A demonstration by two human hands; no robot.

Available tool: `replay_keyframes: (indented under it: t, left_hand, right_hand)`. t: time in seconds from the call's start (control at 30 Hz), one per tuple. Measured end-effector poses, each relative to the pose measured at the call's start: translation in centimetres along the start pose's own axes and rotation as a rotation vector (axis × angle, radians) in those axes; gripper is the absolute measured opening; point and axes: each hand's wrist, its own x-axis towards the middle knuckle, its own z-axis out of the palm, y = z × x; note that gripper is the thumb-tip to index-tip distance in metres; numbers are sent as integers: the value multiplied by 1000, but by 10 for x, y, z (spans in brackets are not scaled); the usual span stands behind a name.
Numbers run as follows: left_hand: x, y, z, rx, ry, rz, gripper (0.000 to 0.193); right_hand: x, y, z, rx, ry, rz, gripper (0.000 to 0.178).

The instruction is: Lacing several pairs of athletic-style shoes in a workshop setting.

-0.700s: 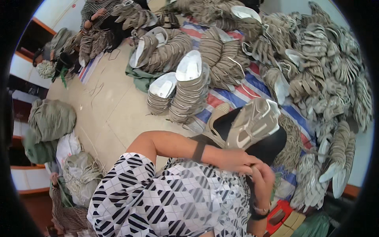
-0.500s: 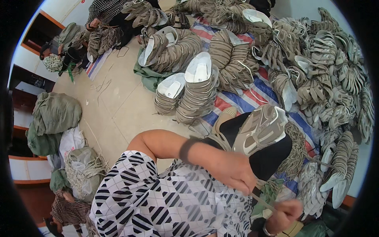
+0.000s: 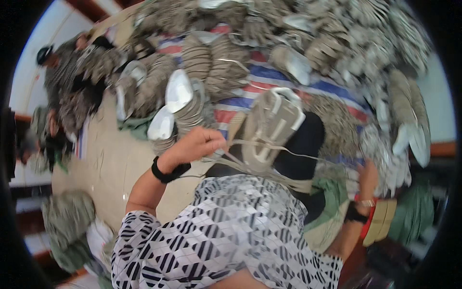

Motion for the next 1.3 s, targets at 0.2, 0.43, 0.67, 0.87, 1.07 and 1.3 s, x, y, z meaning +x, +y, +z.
replay_keyframes:
  t: [0.2,0.43,0.67,0.87,1.07,1.3]
  left_hand:
    - [62,45,85,493,52,264,21]
    - [65,37,74,249,-234,144,20]
    - [79,38,92,418,-73,138,20]
    - [86,5,102,327,127,142,17]
    - [81,10,128,778,133,379,13]
    - [95,-11,145,920,134,526,10]
  right_hand:
    - [-55,-269,-83,1612,-550,-494,32]
    - [-52,-211,-77,1096,-825,-744,17]
    - [-51,-218,-56,893,175,-826,31]
    - [-36,-209,-58,1454,-805,-566,24]
    - [10,-214,-53,1260,-485,-382,26]
    - [62,-256,-1,1086,10,-527,25]
